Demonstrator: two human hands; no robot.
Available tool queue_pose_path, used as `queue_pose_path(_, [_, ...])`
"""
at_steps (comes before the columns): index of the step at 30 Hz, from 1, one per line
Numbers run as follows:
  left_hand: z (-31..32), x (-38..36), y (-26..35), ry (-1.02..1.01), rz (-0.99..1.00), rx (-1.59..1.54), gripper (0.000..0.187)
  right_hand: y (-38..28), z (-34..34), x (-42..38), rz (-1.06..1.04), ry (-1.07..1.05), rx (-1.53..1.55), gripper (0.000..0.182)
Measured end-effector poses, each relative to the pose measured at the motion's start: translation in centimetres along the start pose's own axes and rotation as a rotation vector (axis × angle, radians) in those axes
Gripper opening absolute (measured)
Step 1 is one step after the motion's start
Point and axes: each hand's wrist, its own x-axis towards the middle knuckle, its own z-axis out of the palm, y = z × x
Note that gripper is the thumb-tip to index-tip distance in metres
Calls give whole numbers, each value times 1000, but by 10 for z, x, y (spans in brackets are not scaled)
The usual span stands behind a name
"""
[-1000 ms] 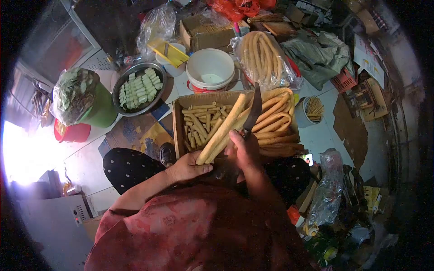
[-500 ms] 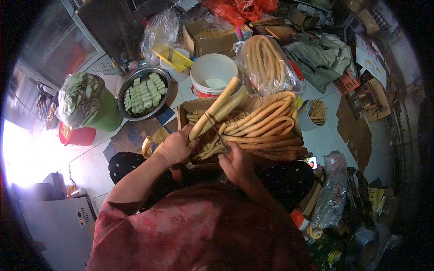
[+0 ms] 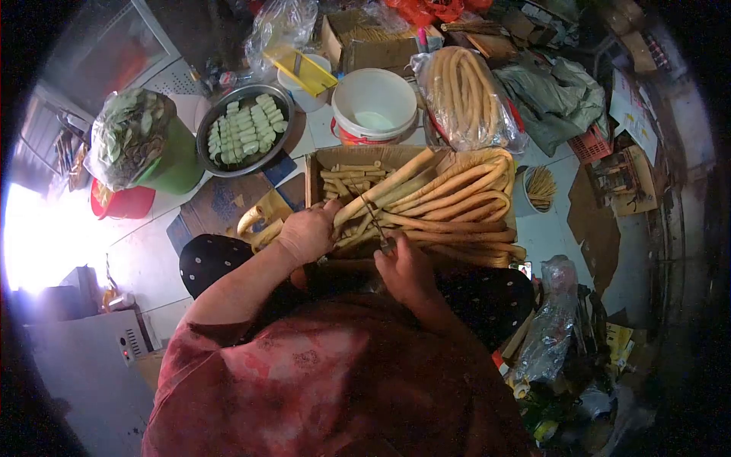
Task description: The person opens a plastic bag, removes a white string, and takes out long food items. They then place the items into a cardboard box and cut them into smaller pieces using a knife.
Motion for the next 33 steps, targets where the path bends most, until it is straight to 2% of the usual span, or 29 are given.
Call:
queue_pose_path(2, [1,0,0,7,-7,20,41,2,3,2,-20,8,-9,37])
queue_pose_path(5, [2,0,-1,5,-24,69,35,8,9,5,76,-71,-102,34])
queue_pose_path(7, [1,-1,0,-4,-37,92,34,10,14,5,9,-23,-277,33])
queue_pose_path(8, [0,-2,2,2,-51,91,33,8,12,6,12,-25,-280,33])
queue_pose_path(10, [4,-3,2,4,-61,88,33,0,6,9,125,-200,-245,33])
queue_pose_path(13, [19,-2,-8,32,-37,77,33,-1,5,8,162,-243,-272,34])
queue_pose_path(20, [41,-3,-9,-85,3,185,30,15,16,7,217,-265,-239,33])
queue_pose_path(26, [50,-1,-3,-143,27,200,27,33,38,38,202,-270,-264,42])
queue_pose_path(28, [47,0,-2,-163,17,205,27,25,38,47,345,-419,-239,46])
queue_pose_path(30, [44,3,-5,-239,-46,194,30,12,32,45,336,-390,-224,44])
queue_pose_path(33, [34,1,-8,-180,-149,130,34,25,36,36,286,-361,-235,41])
